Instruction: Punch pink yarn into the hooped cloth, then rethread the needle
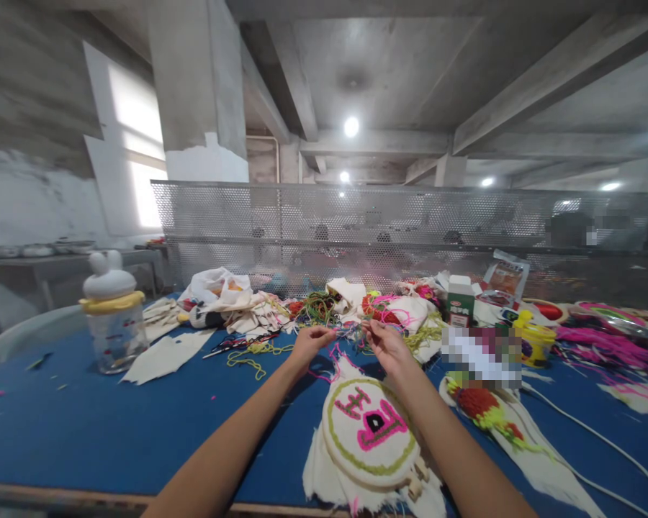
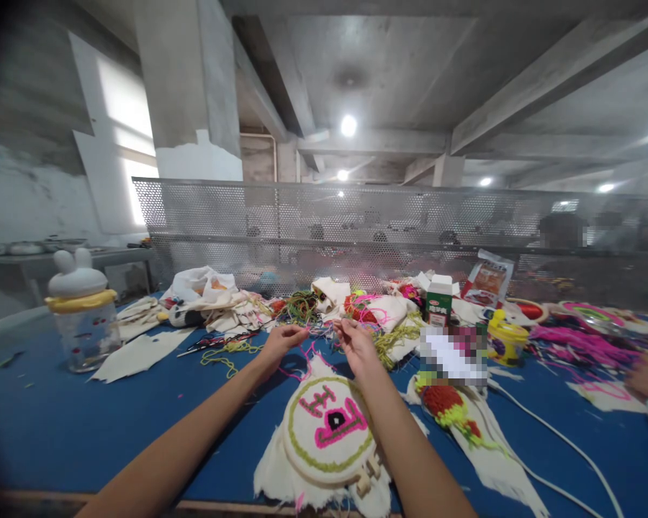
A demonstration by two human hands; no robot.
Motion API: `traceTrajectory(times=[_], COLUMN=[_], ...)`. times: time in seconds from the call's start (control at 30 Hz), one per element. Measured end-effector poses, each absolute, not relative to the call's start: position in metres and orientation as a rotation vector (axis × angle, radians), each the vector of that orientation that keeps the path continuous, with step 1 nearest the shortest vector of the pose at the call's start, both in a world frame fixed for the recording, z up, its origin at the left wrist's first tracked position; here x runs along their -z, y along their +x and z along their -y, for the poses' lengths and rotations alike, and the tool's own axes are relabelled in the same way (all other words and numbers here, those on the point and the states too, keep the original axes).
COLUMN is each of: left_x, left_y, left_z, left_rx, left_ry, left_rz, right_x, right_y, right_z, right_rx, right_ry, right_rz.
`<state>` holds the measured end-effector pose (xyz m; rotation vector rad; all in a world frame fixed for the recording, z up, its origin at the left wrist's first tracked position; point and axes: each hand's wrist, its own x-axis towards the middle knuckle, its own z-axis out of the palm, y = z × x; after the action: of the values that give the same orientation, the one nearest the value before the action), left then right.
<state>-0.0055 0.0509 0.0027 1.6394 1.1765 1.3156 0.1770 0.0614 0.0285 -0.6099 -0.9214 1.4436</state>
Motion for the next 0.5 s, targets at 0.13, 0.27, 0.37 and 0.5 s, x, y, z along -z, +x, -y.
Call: traceTrajectory(times=[0.13, 0.27, 0.37, 0.5], left_x=[-0.0027, -0.0021, -0.0008, 0.0021], left_y=[-0.0069, -0.0069, -0.0082, -0.0098], left_z=[-0.0531, -0.0542, -0.0534, -0.051], left_rx=[-1.316, -1.31, -1.302, -1.316], left_ry=[1.712, 1.779, 1.826, 1.869], left_rz=[-1.198, -1.198, -1.185, -1.156], right_x=[-0.0331, -0.0373, -0.0371, -0.0321], right_y=[0.1766, 0.1767, 0.1763, 0.1744], right_z=[-0.0605, -0.0597, -0.0604, -0.0632], right_rx=[-1.435, -1.424, -1.417, -1.42], right_ry=[-0.649, -0.682, -0.709, -0.753], right_rz=[0.839, 0.818, 0.83, 0.878])
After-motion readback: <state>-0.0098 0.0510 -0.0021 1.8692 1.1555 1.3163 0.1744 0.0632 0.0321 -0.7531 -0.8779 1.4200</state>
